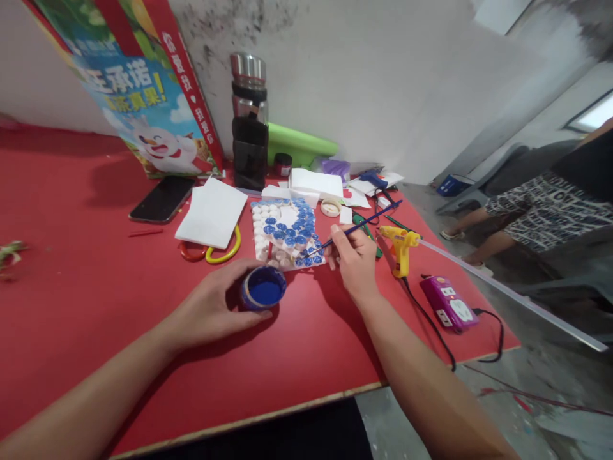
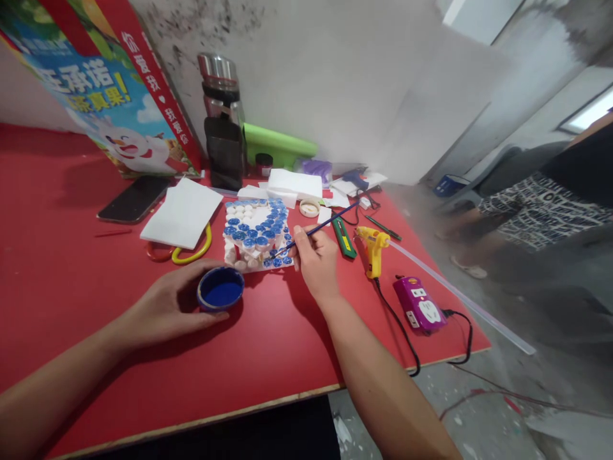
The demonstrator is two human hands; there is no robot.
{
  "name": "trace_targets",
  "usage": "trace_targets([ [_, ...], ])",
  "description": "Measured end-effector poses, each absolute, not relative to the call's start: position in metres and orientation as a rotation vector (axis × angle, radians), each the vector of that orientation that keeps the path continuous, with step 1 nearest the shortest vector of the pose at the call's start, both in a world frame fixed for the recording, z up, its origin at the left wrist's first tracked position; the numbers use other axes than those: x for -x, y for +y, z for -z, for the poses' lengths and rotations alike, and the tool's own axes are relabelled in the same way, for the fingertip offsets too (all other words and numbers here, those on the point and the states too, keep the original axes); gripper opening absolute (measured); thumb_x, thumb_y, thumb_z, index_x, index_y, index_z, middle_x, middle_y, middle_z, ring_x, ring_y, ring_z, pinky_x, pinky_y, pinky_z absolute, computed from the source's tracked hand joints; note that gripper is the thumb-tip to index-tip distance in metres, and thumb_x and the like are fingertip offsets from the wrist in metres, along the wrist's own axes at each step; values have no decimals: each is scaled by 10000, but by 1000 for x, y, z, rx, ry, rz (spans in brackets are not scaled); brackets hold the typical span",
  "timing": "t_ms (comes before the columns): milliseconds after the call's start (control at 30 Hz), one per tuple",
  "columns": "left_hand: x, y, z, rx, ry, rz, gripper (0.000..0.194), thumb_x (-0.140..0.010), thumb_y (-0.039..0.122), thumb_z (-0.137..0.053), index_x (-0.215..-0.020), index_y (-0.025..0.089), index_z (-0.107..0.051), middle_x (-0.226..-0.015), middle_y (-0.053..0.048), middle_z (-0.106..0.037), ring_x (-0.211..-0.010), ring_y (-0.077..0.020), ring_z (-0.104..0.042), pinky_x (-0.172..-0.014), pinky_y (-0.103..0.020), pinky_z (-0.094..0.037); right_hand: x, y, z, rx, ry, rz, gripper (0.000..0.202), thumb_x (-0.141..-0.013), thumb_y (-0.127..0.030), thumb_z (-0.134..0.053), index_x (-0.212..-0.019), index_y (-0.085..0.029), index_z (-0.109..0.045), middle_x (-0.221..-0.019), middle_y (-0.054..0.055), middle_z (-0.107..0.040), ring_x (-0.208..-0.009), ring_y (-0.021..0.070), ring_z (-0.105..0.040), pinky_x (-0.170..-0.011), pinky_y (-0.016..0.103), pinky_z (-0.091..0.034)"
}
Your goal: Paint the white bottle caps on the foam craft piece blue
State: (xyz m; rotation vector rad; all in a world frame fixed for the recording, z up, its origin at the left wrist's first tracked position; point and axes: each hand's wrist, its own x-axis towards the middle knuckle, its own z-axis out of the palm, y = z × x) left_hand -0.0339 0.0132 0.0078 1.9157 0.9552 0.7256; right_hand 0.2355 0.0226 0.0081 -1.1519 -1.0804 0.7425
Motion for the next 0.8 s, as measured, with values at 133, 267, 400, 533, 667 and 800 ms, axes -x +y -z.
trace_targets([
  [133, 35, 13, -7, -1908, 952, -704, 562, -849, 430, -896, -1350, 263, -707, -1298, -104, -815, -1124, -344, -799, -961, -442, -660, -235, 22, -6, 1136, -1112, -758, 439, -946, -591, -790, -787, -216, -625, -577, -47, -659, -389, 85, -520, -396, 224, -389],
  [267, 36, 13, -8, -1930, 961, -708, 588, -826, 442, -909, -1347, 258, -709, -1302, -107, -815, -1129, -356, -797, -965, -451, -658, -234, 22, -3, 1143, -1144, -775, 427, -961, -582, -787, -809, -212, -635, -583, -44, -664, -392, 82, -518, -408, 222, -403],
  [400, 35, 12, -9, -1938, 944, -702, 571, -840, 428, -900, -1351, 262, -705, -1314, -100, -808, -1136, -339, -796, -968, -433, -654, -233, 22, -1, 1163, -1174, -764, 430, -971, -592, -775, -822, -213, -637, -593, -42, -666, -402, 83, -522, -419, 224, -421],
  [533, 35, 11, -11, -1935, 929, -696, 563, -852, 419, -892, -1360, 267, -703, -1306, -89, -807, -1128, -330, -796, -935, -403, -658, -233, 21, -1, 1181, -1188, -752, 440, -967, -616, -769, -834, -218, -637, -606, -39, -675, -407, 88, -533, -420, 226, -424],
  [667, 34, 10, -11, -1920, 922, -668, 553, -855, 429, -898, -1345, 260, -705, -1257, -81, -813, -1071, -307, -803, -921, -390, -657, -234, 21, 0, 1194, -1205, -760, 432, -969, -609, -769, -836, -219, -641, -609, -37, -685, -405, 85, -535, -422, 224, -420],
  [800, 34, 10, -10, -1903, 923, -660, 537, -858, 426, -900, -1333, 267, -710, -1229, -71, -817, -1039, -292, -804, -892, -375, -657, -235, 21, 0, 1208, -1219, -746, 439, -975, -611, -759, -813, -222, -637, -591, -39, -670, -397, 87, -527, -417, 228, -412],
])
